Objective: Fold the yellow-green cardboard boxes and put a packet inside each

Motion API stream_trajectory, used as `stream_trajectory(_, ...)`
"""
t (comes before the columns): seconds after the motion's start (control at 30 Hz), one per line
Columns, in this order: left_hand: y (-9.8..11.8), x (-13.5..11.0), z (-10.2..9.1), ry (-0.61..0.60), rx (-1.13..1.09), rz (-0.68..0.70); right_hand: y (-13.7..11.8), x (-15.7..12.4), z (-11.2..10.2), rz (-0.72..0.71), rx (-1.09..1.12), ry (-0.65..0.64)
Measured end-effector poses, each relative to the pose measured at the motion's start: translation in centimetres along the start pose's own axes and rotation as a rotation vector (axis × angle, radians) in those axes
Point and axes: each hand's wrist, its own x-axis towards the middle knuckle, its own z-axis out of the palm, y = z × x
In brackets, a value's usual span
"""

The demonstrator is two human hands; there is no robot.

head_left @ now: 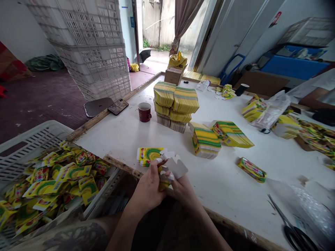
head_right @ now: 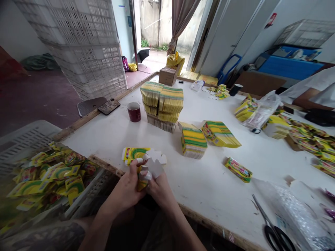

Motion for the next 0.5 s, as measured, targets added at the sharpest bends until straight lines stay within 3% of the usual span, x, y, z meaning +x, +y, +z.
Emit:
stream_trajectory(0.13,-0.4,-0.3,0.2,-0.018,-0.024,0.046,0.2,-0.8,-0.4,-0.192,-0.304,-0.222)
stream_trajectory(0.3,0.3,-0.2,-0.3,0.094,-0.008,-0.098,1.5,-0.4,-1.2,-0.246,-0.325,-0.089)
stream_trajectory(0.5,0.7,-0.2,-2.7,0.064,-0.006,-0.171,-0.2,-0.1,-2.6,-0.198,-0.501,-0.307)
